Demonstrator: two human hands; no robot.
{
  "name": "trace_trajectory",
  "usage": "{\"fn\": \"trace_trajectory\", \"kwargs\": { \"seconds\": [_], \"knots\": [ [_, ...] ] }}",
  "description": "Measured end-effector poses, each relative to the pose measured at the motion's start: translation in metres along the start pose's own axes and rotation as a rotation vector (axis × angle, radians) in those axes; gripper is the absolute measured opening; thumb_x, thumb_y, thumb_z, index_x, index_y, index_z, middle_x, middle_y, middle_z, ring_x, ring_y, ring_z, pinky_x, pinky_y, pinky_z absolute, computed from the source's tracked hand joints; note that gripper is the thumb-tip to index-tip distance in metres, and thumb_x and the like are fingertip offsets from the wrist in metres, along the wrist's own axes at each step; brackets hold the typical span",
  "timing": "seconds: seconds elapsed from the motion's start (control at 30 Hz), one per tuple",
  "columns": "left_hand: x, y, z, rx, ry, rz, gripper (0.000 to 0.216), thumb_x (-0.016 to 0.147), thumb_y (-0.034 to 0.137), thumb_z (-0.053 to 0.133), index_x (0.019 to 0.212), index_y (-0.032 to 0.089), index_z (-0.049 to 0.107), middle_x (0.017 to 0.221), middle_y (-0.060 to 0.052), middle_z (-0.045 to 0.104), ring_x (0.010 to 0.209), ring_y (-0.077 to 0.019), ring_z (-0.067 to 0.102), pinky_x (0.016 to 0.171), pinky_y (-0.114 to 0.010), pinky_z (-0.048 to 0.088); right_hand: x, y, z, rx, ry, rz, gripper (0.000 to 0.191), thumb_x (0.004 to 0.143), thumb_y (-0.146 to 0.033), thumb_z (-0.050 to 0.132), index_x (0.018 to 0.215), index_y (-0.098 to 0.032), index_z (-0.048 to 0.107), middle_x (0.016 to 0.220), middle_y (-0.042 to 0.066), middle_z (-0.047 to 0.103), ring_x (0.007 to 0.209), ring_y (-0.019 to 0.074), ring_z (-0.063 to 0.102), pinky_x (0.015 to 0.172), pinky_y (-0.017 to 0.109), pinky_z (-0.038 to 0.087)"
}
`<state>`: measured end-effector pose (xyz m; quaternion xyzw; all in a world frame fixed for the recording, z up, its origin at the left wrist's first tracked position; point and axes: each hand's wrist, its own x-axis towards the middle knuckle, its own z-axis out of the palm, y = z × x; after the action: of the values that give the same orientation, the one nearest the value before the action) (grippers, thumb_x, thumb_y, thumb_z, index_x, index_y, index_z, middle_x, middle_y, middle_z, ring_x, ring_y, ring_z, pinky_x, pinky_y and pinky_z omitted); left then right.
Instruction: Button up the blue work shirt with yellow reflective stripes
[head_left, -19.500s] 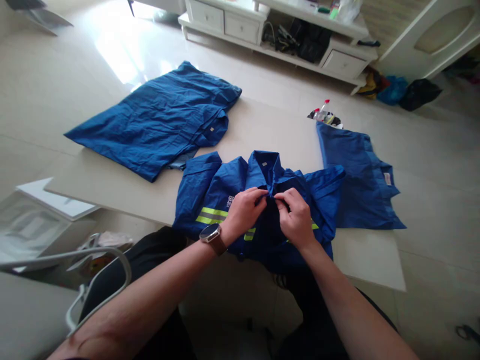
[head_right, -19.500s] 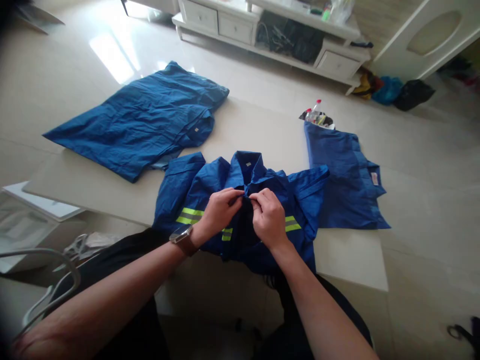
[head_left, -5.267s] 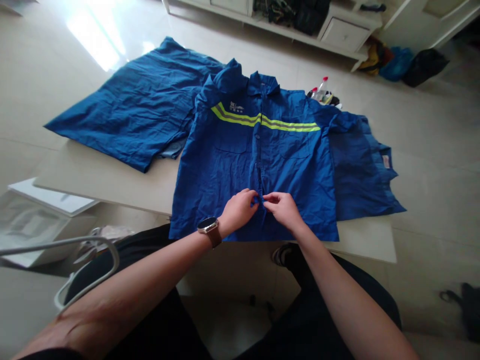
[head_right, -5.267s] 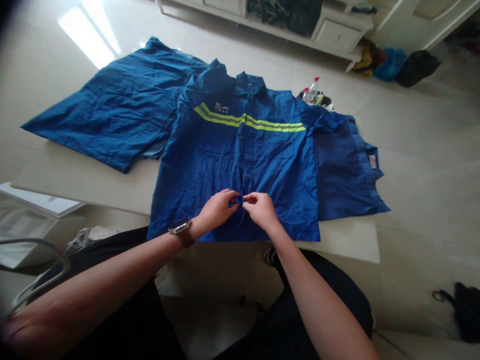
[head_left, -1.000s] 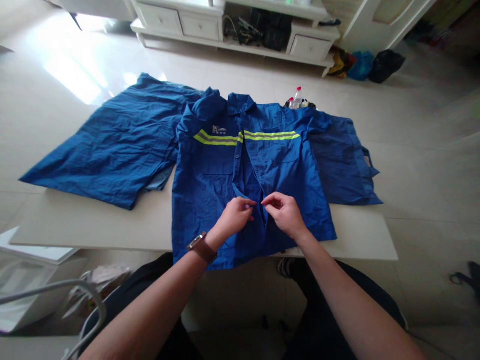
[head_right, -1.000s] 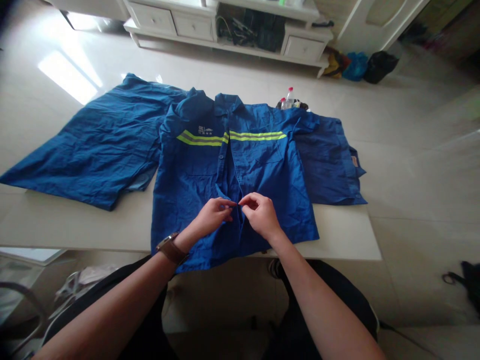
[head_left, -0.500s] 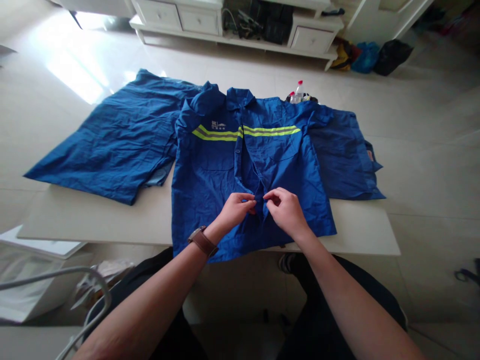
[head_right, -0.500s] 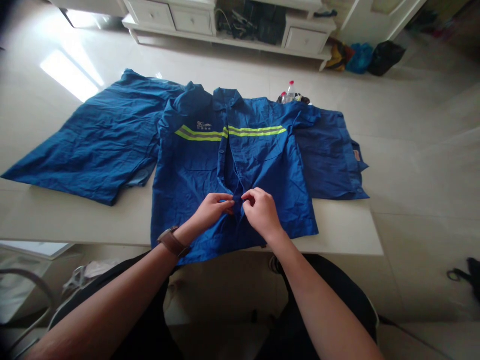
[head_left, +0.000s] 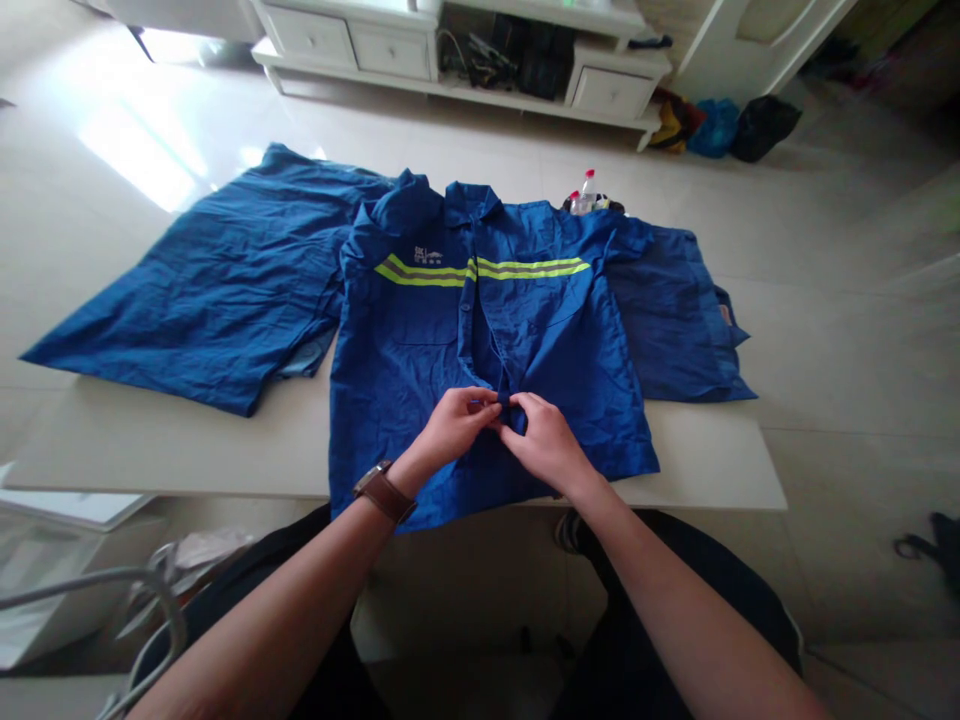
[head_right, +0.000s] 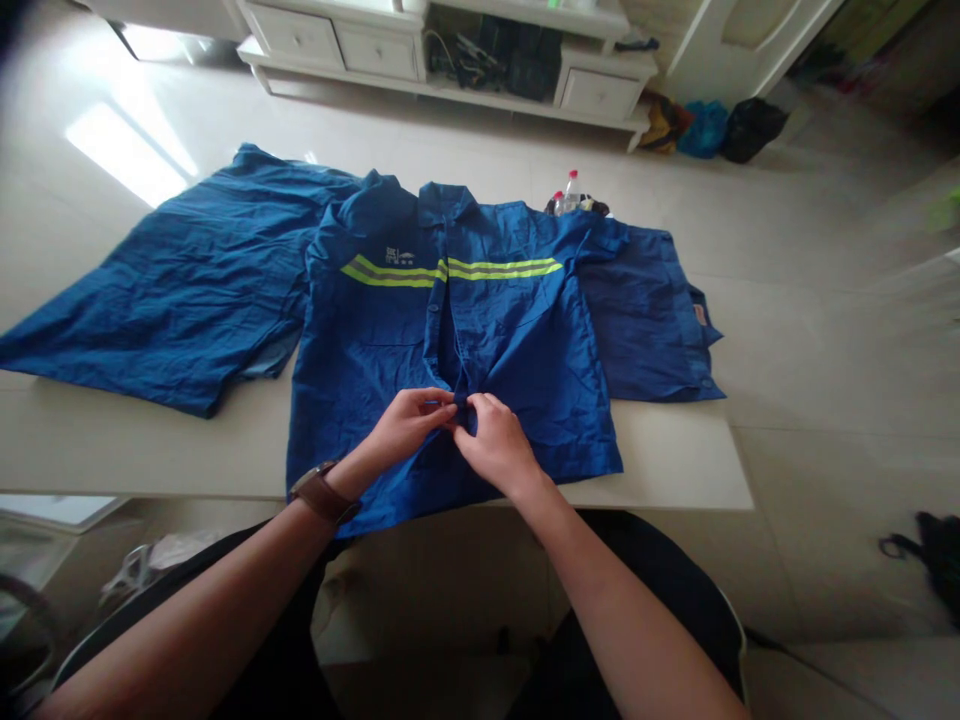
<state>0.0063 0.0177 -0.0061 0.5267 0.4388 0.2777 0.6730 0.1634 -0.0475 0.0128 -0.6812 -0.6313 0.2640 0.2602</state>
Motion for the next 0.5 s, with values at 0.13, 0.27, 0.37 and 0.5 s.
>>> {"fn": "trace_trajectory", "kwargs": {
  "seconds": [0.13, 0.27, 0.37, 0.5],
  "knots": [
    [-0.0028, 0.0099, -0.0058, -0.044, -0.063, 0.026, 0.03, 0.076, 0.03, 0.074, 0.102, 0.014, 0.072, 0.076, -0.001, 0.069, 0.073, -0.0142, 0.069, 0.073, -0.028, 0.056, 0.0039, -0.0019, -0.0087, 0.129, 0.081, 0.016, 0.019, 0.085, -0.023, 0.062, 0.099, -0.022, 0.074, 0.096, 0.007, 0.076, 0.082, 0.0212, 0.068, 0.079, 0.033, 0.053],
    [-0.002, 0.0089, -0.008, -0.023, 0.006, 0.079, 0.027, 0.073, 0.029, 0.076, 0.095, 0.015, 0.068, 0.073, 0.001, 0.068, 0.071, -0.0143, 0.069, 0.073, -0.028, 0.057, 0.007, -0.0036, -0.0105, 0.184, 0.148, 0.06, 0.022, 0.084, -0.026, 0.059, 0.099, -0.023, 0.076, 0.083, 0.003, 0.074, 0.069, 0.019, 0.064, 0.071, 0.032, 0.052],
    [-0.001, 0.0044, -0.0078, 0.051, 0.059, 0.125, 0.02, 0.075, 0.029, 0.075, 0.088, 0.015, 0.069, 0.075, -0.002, 0.071, 0.072, -0.0149, 0.069, 0.071, -0.026, 0.056, 0.0093, -0.004, -0.0082, 0.203, 0.135, 0.066, 0.024, 0.081, -0.025, 0.059, 0.096, -0.022, 0.076, 0.079, 0.002, 0.072, 0.066, 0.0183, 0.062, 0.071, 0.031, 0.051],
    [-0.0036, 0.0054, -0.0069, 0.226, 0.117, 0.199, 0.014, 0.081, 0.027, 0.07, 0.089, 0.016, 0.073, 0.079, -0.003, 0.073, 0.073, -0.0142, 0.067, 0.071, -0.025, 0.053, 0.0107, -0.0053, -0.0068, 0.206, 0.122, 0.044, 0.024, 0.078, -0.022, 0.057, 0.092, -0.021, 0.076, 0.083, 0.003, 0.073, 0.068, 0.018, 0.06, 0.071, 0.031, 0.051]
  ]
}}
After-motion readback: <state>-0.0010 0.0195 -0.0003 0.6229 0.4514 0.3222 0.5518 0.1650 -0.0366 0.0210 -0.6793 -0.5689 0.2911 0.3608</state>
